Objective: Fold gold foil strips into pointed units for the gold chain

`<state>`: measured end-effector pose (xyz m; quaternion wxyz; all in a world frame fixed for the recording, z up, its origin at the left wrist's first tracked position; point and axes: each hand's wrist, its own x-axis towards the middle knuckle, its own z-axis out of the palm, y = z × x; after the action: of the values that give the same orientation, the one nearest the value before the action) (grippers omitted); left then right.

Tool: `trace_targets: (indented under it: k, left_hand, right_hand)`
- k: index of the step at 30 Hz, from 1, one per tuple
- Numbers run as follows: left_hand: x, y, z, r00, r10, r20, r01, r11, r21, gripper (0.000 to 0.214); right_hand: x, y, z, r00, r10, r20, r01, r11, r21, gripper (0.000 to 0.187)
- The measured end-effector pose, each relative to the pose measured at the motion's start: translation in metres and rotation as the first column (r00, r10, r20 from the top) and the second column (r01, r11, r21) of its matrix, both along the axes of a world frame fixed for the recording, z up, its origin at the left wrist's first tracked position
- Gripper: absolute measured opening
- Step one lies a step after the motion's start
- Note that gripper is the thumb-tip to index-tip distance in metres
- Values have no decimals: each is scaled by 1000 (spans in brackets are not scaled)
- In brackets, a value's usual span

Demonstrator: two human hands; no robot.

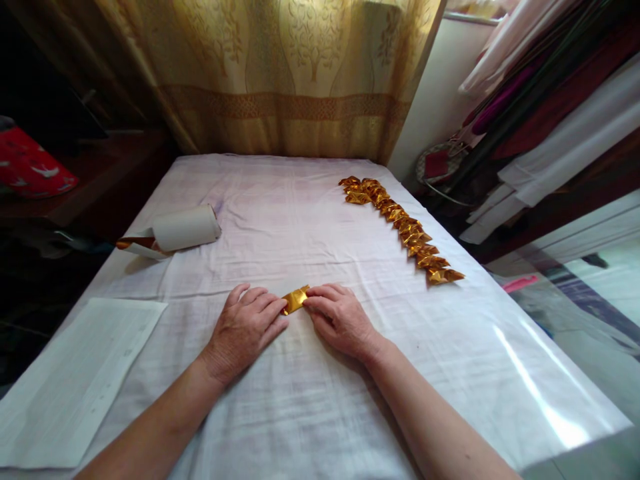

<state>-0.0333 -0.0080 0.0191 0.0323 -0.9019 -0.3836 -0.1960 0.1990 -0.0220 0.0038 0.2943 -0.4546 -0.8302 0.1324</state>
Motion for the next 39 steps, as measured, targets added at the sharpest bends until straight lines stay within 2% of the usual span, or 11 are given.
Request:
trace_targets:
  k: [5, 8, 13, 18, 22, 27, 31, 39]
  left_hand:
    - [0, 3, 0, 998, 46, -33, -47, 999, -19, 23]
    - [-1, 3, -1, 998, 36, -47, -35, 999, 7, 20]
    - [-6, 5, -3, 1000, -16, -14, 16, 1000, 21, 18]
    - [-15, 9, -4, 997, -73, -14, 74, 996, 50, 20]
    - [-19, 9, -7, 994, -106, -2, 106, 991, 77, 23]
    - [-16, 1, -8, 982, -165, 95, 165, 986, 3, 29]
    - [-17, -4, -6, 978, -187, 96, 193, 980, -51, 30]
    - [-19, -7, -4, 983, -183, 7, 183, 975, -125, 33]
  right_hand:
    - [-11, -5, 5, 999, 28, 19, -28, 999, -23, 24]
    - [-13, -5, 4, 1000, 8, 28, -7, 1000, -15, 26]
    - [-14, -2, 0, 995, -53, 83, 49, 998, 47, 40]
    - [-14, 1, -1, 990, -65, 129, 53, 994, 95, 21]
    - [-16, -1, 3, 988, 24, 156, -37, 996, 78, 17]
    - [-18, -4, 3, 989, 73, 125, -84, 993, 79, 14]
    - [-13, -4, 3, 993, 86, 78, -91, 994, 54, 14]
    - [-12, -2, -1, 999, -43, 0, 43, 999, -12, 13]
